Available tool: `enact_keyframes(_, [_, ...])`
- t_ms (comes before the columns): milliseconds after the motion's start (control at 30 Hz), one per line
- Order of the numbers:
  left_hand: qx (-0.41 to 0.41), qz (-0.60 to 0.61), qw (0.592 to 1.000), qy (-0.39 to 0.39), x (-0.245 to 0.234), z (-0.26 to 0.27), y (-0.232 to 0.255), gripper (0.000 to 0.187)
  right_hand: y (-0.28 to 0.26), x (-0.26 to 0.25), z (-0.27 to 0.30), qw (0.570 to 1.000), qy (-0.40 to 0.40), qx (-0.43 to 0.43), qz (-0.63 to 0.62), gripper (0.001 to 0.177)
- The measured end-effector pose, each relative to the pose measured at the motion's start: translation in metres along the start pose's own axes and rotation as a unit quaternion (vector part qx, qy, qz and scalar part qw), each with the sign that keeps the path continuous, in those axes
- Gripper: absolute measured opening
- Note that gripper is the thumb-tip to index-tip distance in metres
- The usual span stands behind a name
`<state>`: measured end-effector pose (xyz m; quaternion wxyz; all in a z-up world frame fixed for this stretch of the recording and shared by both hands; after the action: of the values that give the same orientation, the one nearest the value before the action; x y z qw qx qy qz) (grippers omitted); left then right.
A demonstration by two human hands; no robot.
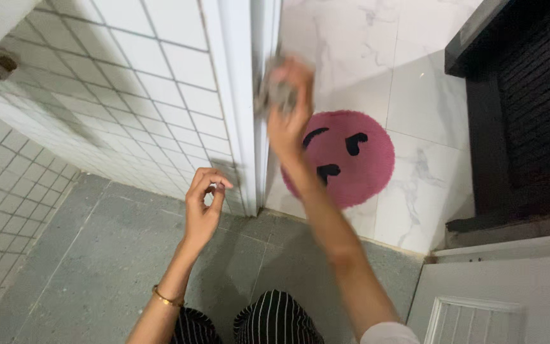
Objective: The person wipes the white door frame and adjacent tiled wall with a cloth. They clean the vertical frame from top to bottom, then move to the lower sections near the sink and floor, continuing to wipe the frame and wall surfaces.
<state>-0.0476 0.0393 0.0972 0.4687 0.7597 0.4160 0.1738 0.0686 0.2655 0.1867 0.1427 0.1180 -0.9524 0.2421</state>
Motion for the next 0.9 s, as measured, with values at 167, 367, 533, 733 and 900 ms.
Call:
enact_keyframes(167, [-0.007,0.012,1.000,0.022,0.003,-0.008,0.002,0.021,0.107,-0.052,0.193,0.963,-0.036,0.261,-0.057,0.041])
enact_keyframes(367, [0.041,0.012,0.999,0.034,0.009,-0.015,0.036,0.021,0.180,-0.101,0.320,0.901,-0.124,0.407,-0.089,0.036])
enact_keyframes(533, [0.120,0.011,0.992,0.039,0.011,-0.041,0.083,0.024,0.184,-0.115,0.302,0.915,-0.129,0.382,0.015,0.041])
enact_keyframes(733, [0.265,0.004,0.956,0.124,0.015,-0.100,0.214,0.024,0.176,-0.035,0.198,0.866,-0.052,0.490,-0.085,0.046])
enact_keyframes(900, [0.338,0.073,0.905,0.249,-0.012,-0.131,0.342,0.027,0.083,-0.040,0.094,0.867,-0.081,0.491,0.026,0.033])
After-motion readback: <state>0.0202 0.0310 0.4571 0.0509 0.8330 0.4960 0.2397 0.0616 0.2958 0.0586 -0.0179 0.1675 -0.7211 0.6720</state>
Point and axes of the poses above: each hand's wrist, its own z-axis away from the middle knuckle, its own x-axis out of the palm, y = z × x, the point moved 10 cm from there along -z, towards the middle knuckle, and after that the axes turned 12 degrees about y, right-handed, at the moved point
